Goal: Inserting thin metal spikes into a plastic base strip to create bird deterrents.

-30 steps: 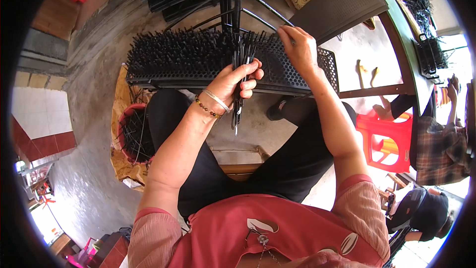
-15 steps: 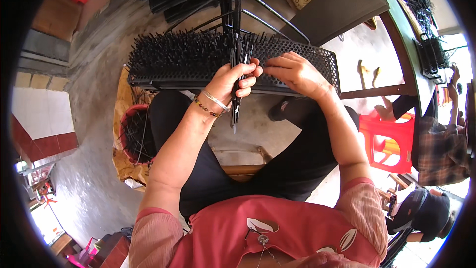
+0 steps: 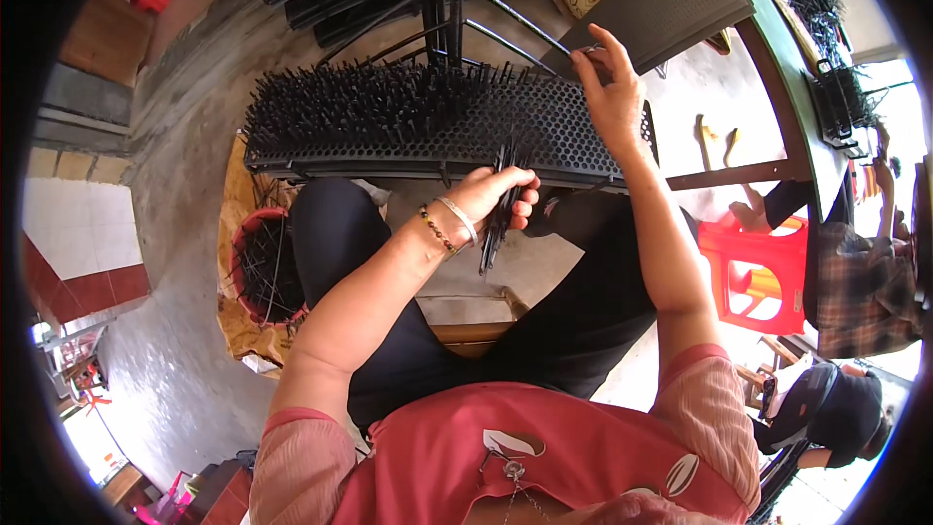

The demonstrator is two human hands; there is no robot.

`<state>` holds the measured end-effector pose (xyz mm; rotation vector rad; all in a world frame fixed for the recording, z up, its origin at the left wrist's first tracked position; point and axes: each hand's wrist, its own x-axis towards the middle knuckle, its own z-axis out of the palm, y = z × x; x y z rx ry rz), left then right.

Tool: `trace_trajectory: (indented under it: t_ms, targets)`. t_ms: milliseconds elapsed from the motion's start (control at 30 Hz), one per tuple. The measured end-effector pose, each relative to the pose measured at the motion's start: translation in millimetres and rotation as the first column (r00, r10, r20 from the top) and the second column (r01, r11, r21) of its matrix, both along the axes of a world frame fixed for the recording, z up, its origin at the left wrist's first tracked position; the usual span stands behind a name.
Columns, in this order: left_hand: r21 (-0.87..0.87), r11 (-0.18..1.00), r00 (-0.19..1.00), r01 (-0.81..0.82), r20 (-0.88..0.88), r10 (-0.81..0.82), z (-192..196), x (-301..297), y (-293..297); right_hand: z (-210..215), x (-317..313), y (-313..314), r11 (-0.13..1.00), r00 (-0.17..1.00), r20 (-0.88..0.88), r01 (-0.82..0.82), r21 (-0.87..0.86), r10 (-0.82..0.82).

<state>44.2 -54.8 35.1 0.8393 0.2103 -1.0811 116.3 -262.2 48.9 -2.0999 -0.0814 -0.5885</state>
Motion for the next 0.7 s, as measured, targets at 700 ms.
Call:
trace_trajectory:
  t_ms: [700]
  targets:
    - [0.020,0.999,0.998,0.032,0.047,-0.033,-5.9,-3.6,0.1,-17.5,4.9,7.3,0.892,0.987,0.125,-0.031,-0.451,0.098]
